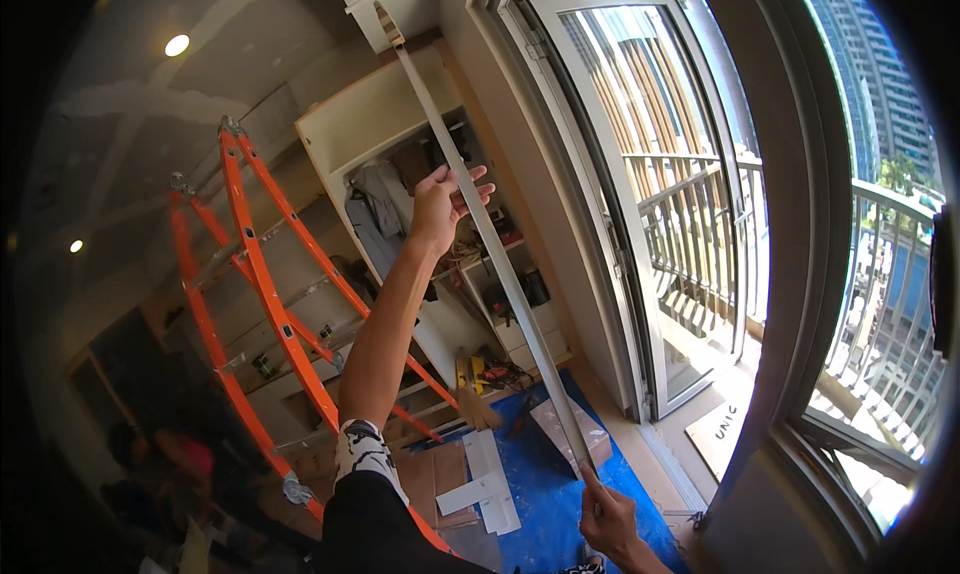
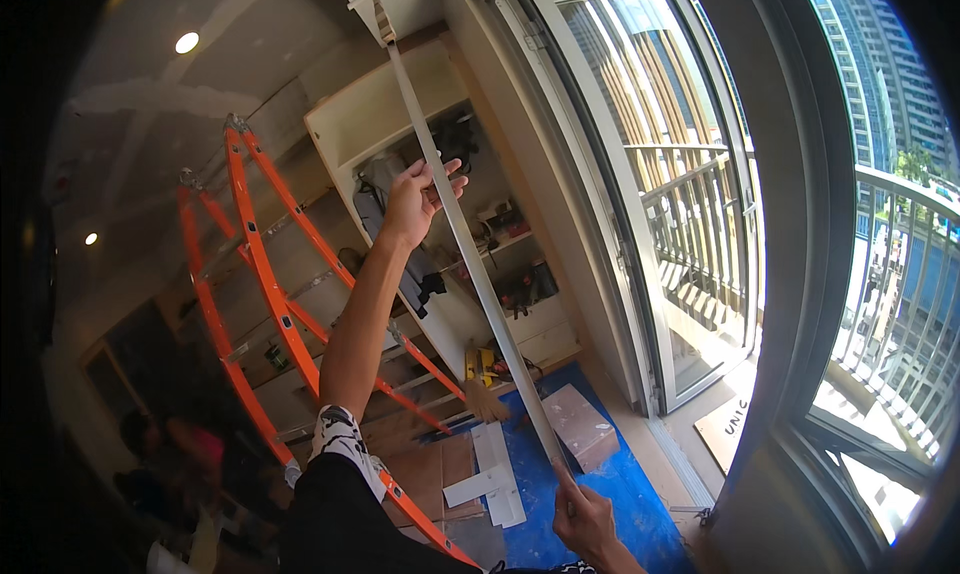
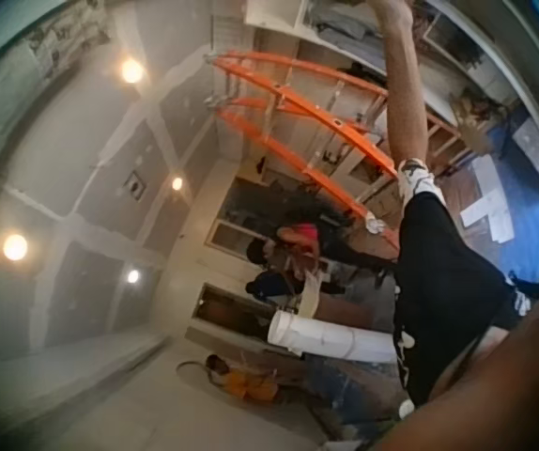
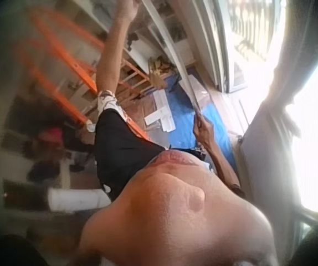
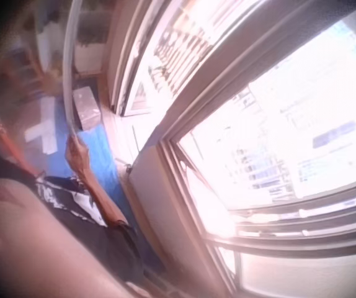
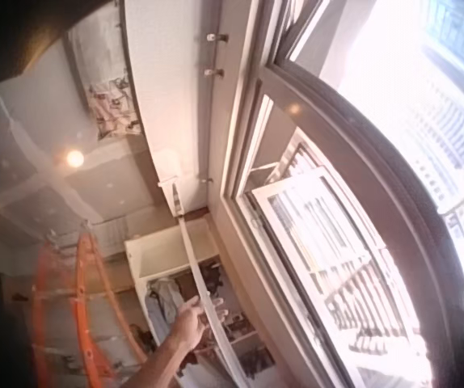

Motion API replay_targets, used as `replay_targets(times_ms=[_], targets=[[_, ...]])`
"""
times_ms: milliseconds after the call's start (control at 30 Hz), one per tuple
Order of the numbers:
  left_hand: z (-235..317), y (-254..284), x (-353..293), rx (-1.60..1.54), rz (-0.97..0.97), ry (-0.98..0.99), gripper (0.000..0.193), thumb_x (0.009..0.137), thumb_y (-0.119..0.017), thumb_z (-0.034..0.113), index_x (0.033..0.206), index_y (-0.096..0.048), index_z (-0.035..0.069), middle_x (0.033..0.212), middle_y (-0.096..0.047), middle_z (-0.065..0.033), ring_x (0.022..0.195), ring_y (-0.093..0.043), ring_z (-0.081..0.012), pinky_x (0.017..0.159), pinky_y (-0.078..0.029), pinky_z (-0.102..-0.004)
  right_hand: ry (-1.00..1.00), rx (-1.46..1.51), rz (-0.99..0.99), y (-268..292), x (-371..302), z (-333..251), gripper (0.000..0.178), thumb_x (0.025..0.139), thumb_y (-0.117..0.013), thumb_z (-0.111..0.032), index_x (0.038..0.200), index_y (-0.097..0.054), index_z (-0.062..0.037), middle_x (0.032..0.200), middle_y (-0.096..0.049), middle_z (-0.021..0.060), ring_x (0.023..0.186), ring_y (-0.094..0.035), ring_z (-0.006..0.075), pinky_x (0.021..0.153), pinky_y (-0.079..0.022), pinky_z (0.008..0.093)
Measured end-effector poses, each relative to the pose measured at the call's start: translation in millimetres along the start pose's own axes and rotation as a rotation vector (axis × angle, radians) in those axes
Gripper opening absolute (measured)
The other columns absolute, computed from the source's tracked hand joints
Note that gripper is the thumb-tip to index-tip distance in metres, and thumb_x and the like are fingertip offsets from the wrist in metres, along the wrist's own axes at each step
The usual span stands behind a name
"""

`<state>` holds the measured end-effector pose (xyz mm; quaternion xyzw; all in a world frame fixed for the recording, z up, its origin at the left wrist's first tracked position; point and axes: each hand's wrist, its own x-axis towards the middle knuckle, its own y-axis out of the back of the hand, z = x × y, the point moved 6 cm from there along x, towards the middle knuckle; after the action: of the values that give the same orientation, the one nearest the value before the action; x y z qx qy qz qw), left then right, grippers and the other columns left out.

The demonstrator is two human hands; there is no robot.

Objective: The person attaches a long metal or plastic trim piece to a door frame using adhesive and tape. The person aligns the strip against the frame, applies tape to secure it, and presses the piece firmly into place.

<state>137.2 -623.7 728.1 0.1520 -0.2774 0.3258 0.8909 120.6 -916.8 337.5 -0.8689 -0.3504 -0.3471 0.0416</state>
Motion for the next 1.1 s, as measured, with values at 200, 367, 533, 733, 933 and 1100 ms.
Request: replay_targets(times_ms=[200,367,533,733,933,1100], targets=[[-70,71,110,0.015,0.035,0.038,0.024,0.100,-0.034,0.009,0.113,-0.049,-0.004,0.117,-0.061,-0.0196,0.095,-0.066,-0.0320,0.085,-0.055,-0.0414,0.008,0.075,0.012,-71,111,53,0.051,0.085,-0.059,0.000,0.135,-0.053,-0.0103,0.062,-0.059,0.0194,0.048,-0.060,0.0293,0.049,-0.046,0.0363],[-101,86,140,0.077,0.062,0.058,0.029,0.101,-0.030,0.011,0.117,-0.047,-0.007,0.114,-0.062,-0.0200,0.090,-0.068,-0.0306,0.082,-0.057,-0.0405,0.028,0.064,0.029,-89,149,83,0.052,0.084,-0.059,0.000,0.134,-0.054,-0.0109,0.063,-0.060,0.0198,0.049,-0.060,0.0305,0.051,-0.047,0.0366],[-80,46,83,0.142,0.028,0.009,0.028,0.103,-0.029,0.011,0.113,-0.048,-0.006,0.114,-0.062,-0.0204,0.094,-0.067,-0.0297,0.084,-0.057,-0.0389,0.045,0.015,0.036,-65,104,89,0.050,0.081,-0.060,0.003,0.130,-0.058,-0.0084,0.061,-0.059,0.0174,0.048,-0.059,0.0290,0.049,-0.046,0.0357],[-48,-11,-29,0.092,-0.033,-0.022,0.029,0.103,-0.035,0.016,0.121,-0.047,-0.004,0.116,-0.061,-0.0211,0.096,-0.068,-0.0304,0.083,-0.058,-0.0380,-0.034,0.052,-0.043,-15,-11,82,0.046,0.082,-0.060,0.003,0.128,-0.059,-0.0053,0.057,-0.051,0.0129,0.045,-0.052,0.0238,0.045,-0.042,0.0349],[-11,-40,-95,0.112,0.000,-0.048,0.031,0.103,-0.039,0.019,0.124,-0.046,-0.003,0.117,-0.061,-0.0220,0.094,-0.068,-0.0307,0.080,-0.059,-0.0376,-0.022,0.085,0.002,9,-97,56,0.037,0.085,-0.058,0.003,0.122,-0.062,-0.0017,0.060,-0.048,0.0106,0.046,-0.046,0.0196,0.045,-0.038,0.0339],[-3,-31,-94,0.060,0.015,-0.018,0.032,0.103,-0.039,0.017,0.127,-0.046,-0.003,0.120,-0.060,-0.0229,0.095,-0.068,-0.0315,0.079,-0.059,-0.0367,-0.128,0.119,-0.038,6,-98,33,0.029,0.087,-0.057,0.002,0.115,-0.065,-0.0007,0.061,-0.049,0.0130,0.047,-0.046,0.0225,0.045,-0.038,0.0356]])
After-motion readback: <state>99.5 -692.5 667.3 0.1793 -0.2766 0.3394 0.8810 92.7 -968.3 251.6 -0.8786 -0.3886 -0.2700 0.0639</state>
